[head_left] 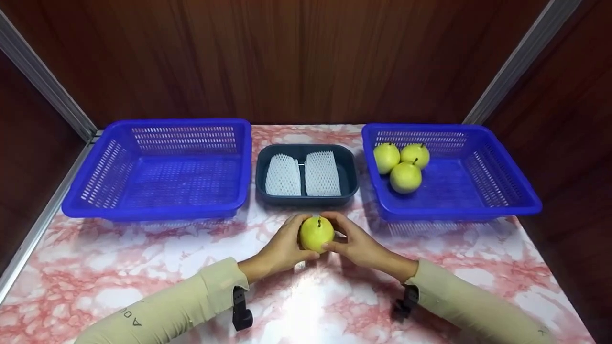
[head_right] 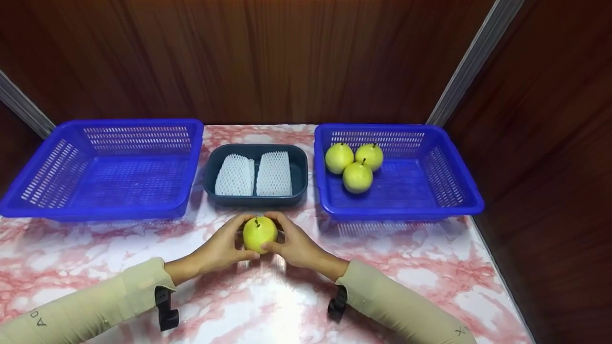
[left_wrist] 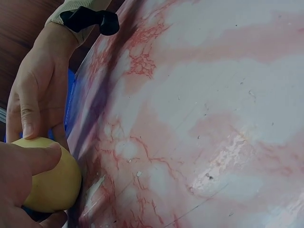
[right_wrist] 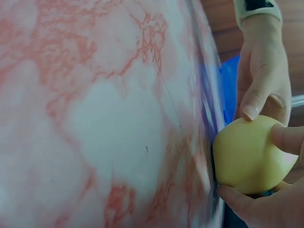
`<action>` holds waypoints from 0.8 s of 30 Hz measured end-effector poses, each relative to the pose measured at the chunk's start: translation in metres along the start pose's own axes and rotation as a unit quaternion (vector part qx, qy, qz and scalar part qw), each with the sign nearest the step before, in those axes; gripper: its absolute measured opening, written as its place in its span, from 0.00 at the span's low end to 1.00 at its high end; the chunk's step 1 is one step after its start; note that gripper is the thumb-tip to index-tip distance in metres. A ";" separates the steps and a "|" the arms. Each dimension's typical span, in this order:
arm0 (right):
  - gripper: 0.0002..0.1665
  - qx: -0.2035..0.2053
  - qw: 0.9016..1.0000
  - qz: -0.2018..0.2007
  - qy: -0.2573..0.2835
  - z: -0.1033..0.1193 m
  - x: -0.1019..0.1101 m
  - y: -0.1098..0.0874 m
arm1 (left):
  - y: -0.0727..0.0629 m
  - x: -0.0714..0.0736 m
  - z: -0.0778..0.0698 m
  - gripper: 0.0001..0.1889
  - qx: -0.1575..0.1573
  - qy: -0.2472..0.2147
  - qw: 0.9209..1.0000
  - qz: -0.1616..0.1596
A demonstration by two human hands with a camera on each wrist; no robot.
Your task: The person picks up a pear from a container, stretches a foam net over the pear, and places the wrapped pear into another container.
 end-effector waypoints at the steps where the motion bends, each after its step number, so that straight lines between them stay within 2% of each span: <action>1: 0.37 -0.001 1.000 0.001 0.000 0.000 0.000 0.000 | 0.000 0.000 0.000 0.41 0.000 0.003 1.000 -0.001; 12: 0.38 -0.004 1.000 0.010 -0.006 0.002 -0.001 -0.002 | -0.002 -0.001 -0.004 0.42 -0.017 0.031 0.999 -0.013; 24: 0.38 -0.003 1.000 0.015 -0.017 0.004 -0.001 -0.002 | -0.002 0.001 -0.006 0.42 -0.030 0.034 0.999 -0.017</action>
Point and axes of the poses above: each hand's wrist, its own y-axis towards the middle knuckle, its own x-axis out of the back of the hand, z = x × y, the point moved 9 cm from there along y, towards the middle knuckle, and after that the axes turned 14 degrees about y, right-handed, at the moved point
